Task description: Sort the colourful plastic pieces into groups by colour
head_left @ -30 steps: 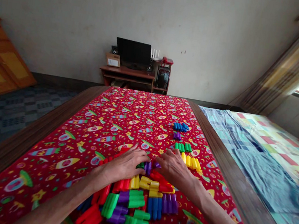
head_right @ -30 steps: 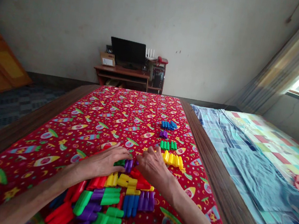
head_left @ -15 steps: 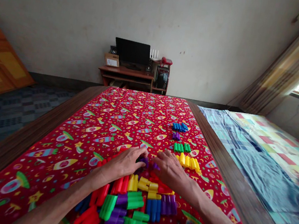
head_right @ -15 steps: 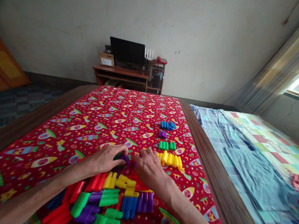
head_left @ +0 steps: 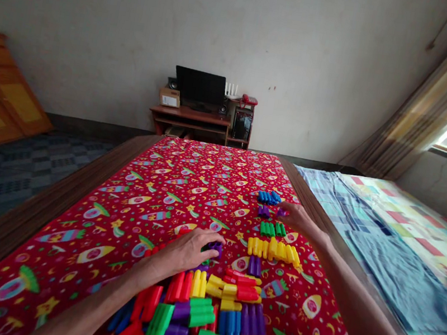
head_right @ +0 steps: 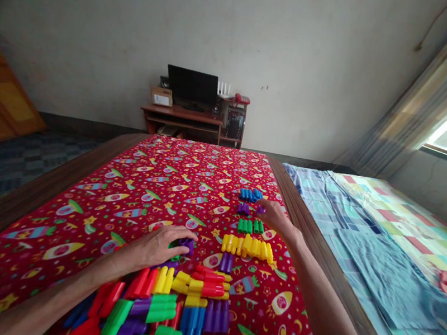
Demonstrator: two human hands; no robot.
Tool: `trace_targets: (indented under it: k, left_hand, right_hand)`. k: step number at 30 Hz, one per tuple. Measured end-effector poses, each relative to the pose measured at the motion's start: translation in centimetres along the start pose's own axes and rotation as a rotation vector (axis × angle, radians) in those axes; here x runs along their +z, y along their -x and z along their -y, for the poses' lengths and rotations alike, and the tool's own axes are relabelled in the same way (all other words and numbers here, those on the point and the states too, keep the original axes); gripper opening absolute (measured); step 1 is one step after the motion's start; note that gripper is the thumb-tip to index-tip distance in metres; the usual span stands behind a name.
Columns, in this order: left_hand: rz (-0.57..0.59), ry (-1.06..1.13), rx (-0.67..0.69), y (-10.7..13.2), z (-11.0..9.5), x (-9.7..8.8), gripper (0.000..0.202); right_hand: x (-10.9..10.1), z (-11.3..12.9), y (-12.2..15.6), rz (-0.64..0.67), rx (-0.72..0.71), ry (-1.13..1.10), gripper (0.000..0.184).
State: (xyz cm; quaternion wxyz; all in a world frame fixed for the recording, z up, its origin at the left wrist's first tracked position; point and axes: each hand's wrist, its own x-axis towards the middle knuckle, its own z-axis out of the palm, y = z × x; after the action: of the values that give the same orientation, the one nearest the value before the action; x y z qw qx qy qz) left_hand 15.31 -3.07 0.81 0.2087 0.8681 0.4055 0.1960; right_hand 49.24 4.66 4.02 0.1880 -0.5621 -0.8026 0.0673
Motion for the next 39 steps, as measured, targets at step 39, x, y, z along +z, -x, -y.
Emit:
trace_targets:
  k: [39]
  left_hand:
    - [-0.126,0.233,-0.075,-0.1,-0.1,-1.8,0.044]
  right_hand:
    - [-1.2,8.1,3.6,-0.144,-0.357,-0.076,0.041]
